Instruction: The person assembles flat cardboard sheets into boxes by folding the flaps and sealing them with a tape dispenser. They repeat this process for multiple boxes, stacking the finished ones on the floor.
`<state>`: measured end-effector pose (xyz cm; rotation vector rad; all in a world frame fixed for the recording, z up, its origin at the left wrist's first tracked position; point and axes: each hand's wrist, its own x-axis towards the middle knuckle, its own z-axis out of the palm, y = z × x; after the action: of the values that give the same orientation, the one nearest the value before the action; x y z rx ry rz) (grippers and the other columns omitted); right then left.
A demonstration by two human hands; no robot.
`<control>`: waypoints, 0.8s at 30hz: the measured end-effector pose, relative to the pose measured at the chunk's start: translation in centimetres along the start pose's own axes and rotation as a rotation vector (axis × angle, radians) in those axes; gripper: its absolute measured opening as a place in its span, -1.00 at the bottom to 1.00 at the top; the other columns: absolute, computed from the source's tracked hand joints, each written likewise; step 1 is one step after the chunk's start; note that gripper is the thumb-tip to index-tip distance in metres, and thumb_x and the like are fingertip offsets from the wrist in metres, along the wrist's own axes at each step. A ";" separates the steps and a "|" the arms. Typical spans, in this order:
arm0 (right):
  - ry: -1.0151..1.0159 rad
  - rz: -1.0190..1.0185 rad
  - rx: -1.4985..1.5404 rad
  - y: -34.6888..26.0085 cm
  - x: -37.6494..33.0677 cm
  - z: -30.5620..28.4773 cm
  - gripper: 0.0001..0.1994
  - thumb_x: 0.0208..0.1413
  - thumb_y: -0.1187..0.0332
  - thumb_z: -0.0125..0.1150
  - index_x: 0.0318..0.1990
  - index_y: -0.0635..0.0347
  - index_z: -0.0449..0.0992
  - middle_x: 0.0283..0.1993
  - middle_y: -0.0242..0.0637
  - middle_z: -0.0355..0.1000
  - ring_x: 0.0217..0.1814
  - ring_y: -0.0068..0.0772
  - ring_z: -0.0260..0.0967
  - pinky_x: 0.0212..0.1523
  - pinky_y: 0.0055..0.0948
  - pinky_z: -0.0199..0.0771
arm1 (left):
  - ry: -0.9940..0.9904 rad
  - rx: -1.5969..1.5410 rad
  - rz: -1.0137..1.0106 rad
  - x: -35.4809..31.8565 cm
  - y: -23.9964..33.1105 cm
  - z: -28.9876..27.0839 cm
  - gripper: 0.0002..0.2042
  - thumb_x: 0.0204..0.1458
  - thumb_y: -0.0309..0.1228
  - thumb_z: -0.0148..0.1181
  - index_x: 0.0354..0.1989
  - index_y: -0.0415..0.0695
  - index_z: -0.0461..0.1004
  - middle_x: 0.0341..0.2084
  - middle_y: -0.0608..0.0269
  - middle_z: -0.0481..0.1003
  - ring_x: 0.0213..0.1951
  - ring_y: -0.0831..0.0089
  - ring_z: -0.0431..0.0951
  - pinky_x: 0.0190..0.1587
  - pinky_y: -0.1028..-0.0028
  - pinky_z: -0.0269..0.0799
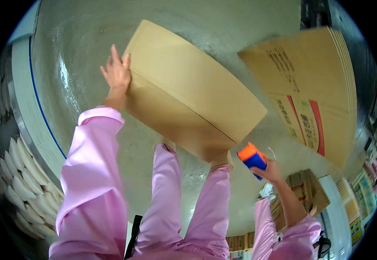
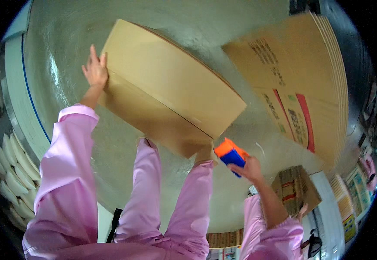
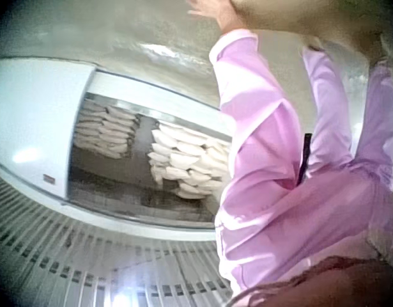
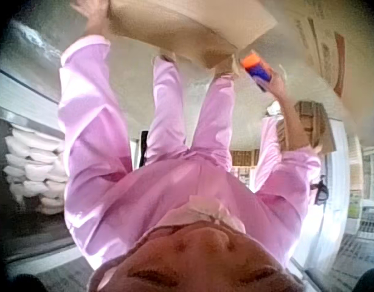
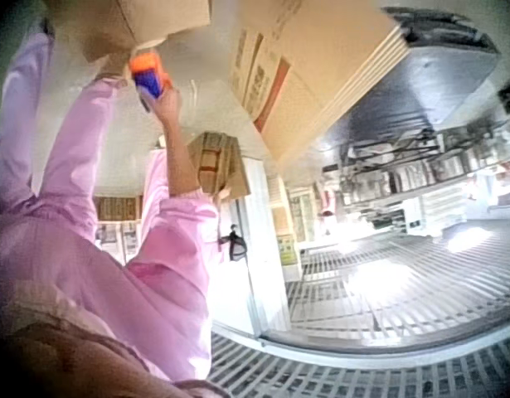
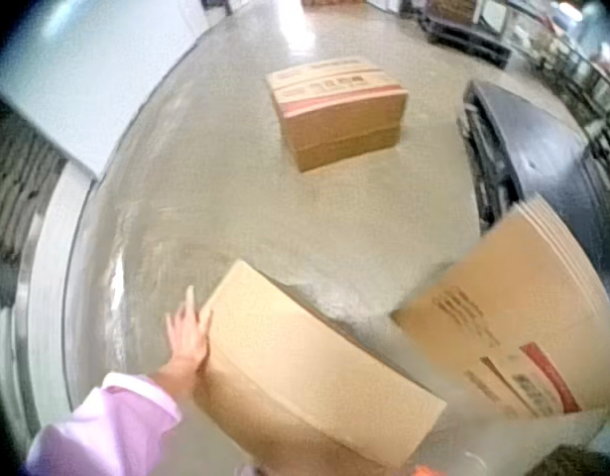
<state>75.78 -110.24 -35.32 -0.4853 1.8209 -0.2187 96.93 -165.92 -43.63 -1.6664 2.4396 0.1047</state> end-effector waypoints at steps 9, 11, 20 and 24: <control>0.002 -0.088 0.047 4.2 1.6 -0.2 -0.47 -0.29 -0.15 0.36 -0.39 0.18 0.54 -0.44 -0.09 0.49 -0.38 -0.04 0.47 -0.34 -0.21 0.43 | -0.022 0.450 0.938 -18.7 14.0 1.7 -0.39 0.13 -0.06 -0.16 0.34 -0.03 0.03 0.35 0.28 0.01 0.38 0.22 -0.09 0.29 -0.17 -0.40; -0.027 -0.072 -0.025 4.5 1.5 -0.6 -0.46 -0.28 -0.17 0.34 -0.38 0.18 0.54 -0.43 -0.09 0.49 -0.38 -0.01 0.46 -0.34 -0.18 0.42 | -0.544 0.054 1.353 -25.0 20.3 -0.6 -0.30 0.03 0.11 -0.10 0.34 0.08 0.03 0.34 0.35 0.01 0.38 0.30 -0.08 0.33 -0.07 -0.33; 0.034 -0.122 -0.001 12.1 -3.0 0.8 -0.43 -0.25 -0.19 0.31 -0.37 0.21 0.54 -0.38 -0.05 0.50 -0.29 0.01 0.47 -0.28 -0.15 0.45 | -0.534 0.009 2.062 -26.5 22.6 3.4 -0.16 -0.04 0.19 -0.01 0.35 -0.06 -0.03 0.38 0.37 -0.10 0.39 0.43 -0.17 0.39 0.20 -0.42; -0.020 0.141 -0.114 9.6 -2.1 1.5 -0.41 -0.19 -0.24 0.23 -0.33 0.20 0.56 -0.31 -0.05 0.52 -0.26 0.00 0.48 -0.26 -0.15 0.47 | -0.416 0.157 2.191 -26.6 23.3 3.3 -0.20 -0.04 0.17 0.02 0.30 -0.10 0.09 0.33 0.21 0.03 0.38 0.34 -0.11 0.39 0.24 -0.32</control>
<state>75.60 -100.62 -37.61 -0.4342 1.8461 -0.0134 85.05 -132.43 -42.86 1.3835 2.3733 0.3923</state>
